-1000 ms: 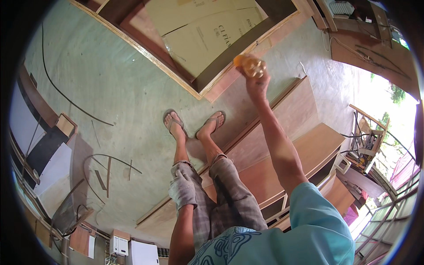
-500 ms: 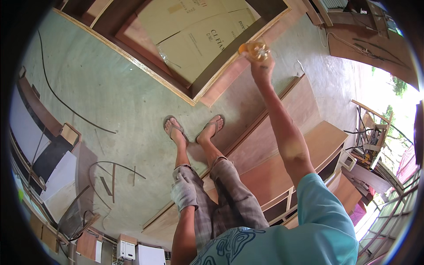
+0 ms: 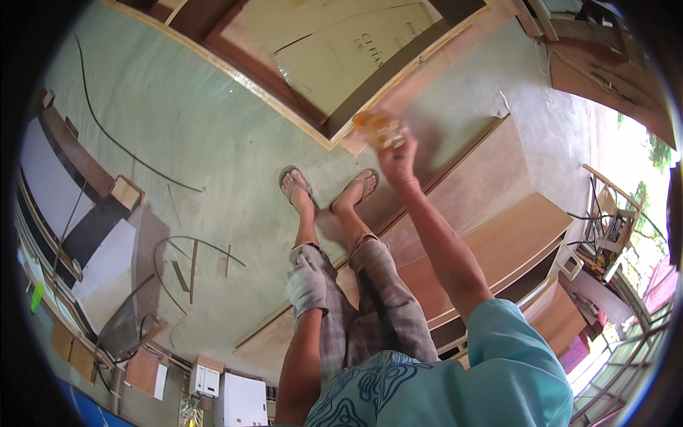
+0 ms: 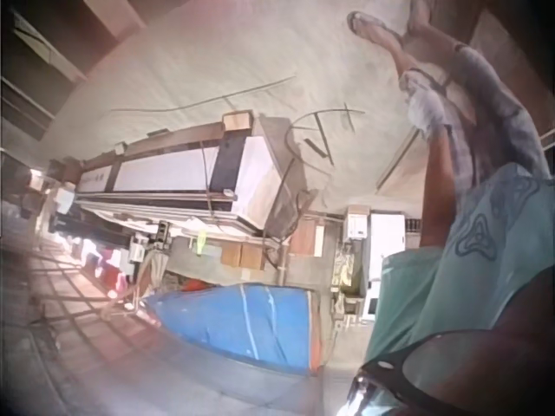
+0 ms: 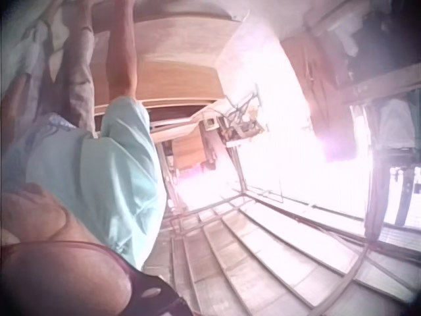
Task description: The person pours a liquid from a plastic bottle onto the wooden edges of a cabinet and then wipes the surface by hand.
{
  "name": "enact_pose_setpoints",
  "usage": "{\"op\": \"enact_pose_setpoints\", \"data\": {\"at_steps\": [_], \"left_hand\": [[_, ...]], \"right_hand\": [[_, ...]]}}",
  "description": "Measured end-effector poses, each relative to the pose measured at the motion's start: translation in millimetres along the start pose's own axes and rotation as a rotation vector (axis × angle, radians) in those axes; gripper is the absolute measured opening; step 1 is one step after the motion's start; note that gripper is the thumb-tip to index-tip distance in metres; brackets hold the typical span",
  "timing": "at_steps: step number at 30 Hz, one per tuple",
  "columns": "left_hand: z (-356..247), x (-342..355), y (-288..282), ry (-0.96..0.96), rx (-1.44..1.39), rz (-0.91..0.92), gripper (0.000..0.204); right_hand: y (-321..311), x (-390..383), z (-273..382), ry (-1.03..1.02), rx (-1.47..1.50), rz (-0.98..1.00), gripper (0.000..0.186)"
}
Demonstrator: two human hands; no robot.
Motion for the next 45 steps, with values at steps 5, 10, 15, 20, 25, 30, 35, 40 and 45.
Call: {"op": "enact_pose_setpoints", "data": {"at_steps": [5,10,15,20,25,30,35,40,45], "left_hand": [[2,3,-2,0.027,0.014,-0.033,0.040],[10,4,-6,0.041,-0.030,-0.061,0.040],[11,4,-15,0.022,-0.034,0.005,0.039],[21,6,-19,0.019,-0.108,0.009,0.038],[23,7,-20,0.037,-0.114,0.011,0.037],[30,9,-17,0.044,-0.126,0.021,0.040],[28,12,-21,0.067,-0.161,0.017,0.041],[41,14,-14,0.069,-0.187,-0.013,0.041],[36,13,-13,0.075,-0.152,0.001,0.039]], "right_hand": [[18,-13,16,-0.137,-0.242,0.034,0.042],[49,-22,8,-0.243,-0.267,0.159,0.044],[30,-24,-5,-0.066,-0.219,-0.126,0.041],[58,-39,7,-0.131,-0.127,0.063,0.042],[65,-46,2,-0.144,-0.205,0.133,0.037],[53,-32,-1,-0.031,-0.159,-0.151,0.042],[50,-24,-3,-0.086,-0.210,-0.087,0.045],[60,-23,10,-0.150,-0.342,0.082,0.040],[2,28,9,0.050,-0.280,-0.252,0.029]]}}
Point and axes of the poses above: each hand's wrist, its own x-axis towards the middle knuckle, its own y-axis out of the palm, z = x × y, the point moved 5 cm from there along x, towards the middle knuckle, and after that the axes turned 8 degrees about z, right-handed, at the moved point
